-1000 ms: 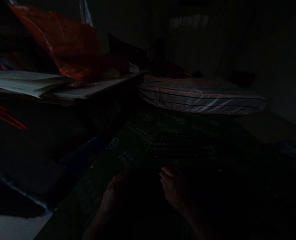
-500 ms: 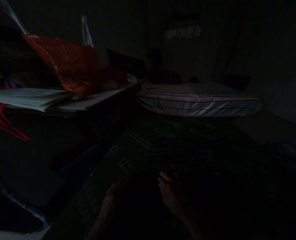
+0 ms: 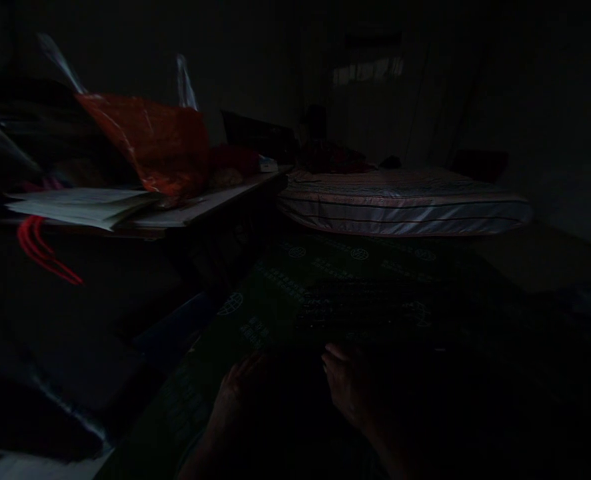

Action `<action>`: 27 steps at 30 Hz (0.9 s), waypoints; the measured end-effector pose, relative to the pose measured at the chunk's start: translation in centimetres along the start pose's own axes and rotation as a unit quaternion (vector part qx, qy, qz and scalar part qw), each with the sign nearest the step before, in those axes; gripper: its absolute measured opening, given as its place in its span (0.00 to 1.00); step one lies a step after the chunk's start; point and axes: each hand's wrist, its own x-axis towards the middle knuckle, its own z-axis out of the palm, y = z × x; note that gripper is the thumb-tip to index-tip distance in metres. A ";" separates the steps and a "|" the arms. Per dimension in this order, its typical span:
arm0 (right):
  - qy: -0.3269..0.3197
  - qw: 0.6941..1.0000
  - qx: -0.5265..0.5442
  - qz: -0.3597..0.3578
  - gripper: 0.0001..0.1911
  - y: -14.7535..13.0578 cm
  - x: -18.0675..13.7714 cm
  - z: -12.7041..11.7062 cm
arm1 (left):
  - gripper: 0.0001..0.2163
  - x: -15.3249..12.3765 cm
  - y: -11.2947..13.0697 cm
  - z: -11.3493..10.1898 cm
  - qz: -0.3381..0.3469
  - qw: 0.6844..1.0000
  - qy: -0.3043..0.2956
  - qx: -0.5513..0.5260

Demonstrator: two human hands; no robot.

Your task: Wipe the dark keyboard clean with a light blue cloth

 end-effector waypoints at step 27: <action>-0.028 1.000 -0.003 0.014 0.14 1.2 -0.1 0.5 | 0.19 1.1 2.2 -1.4 -0.101 0.988 -0.120 -0.001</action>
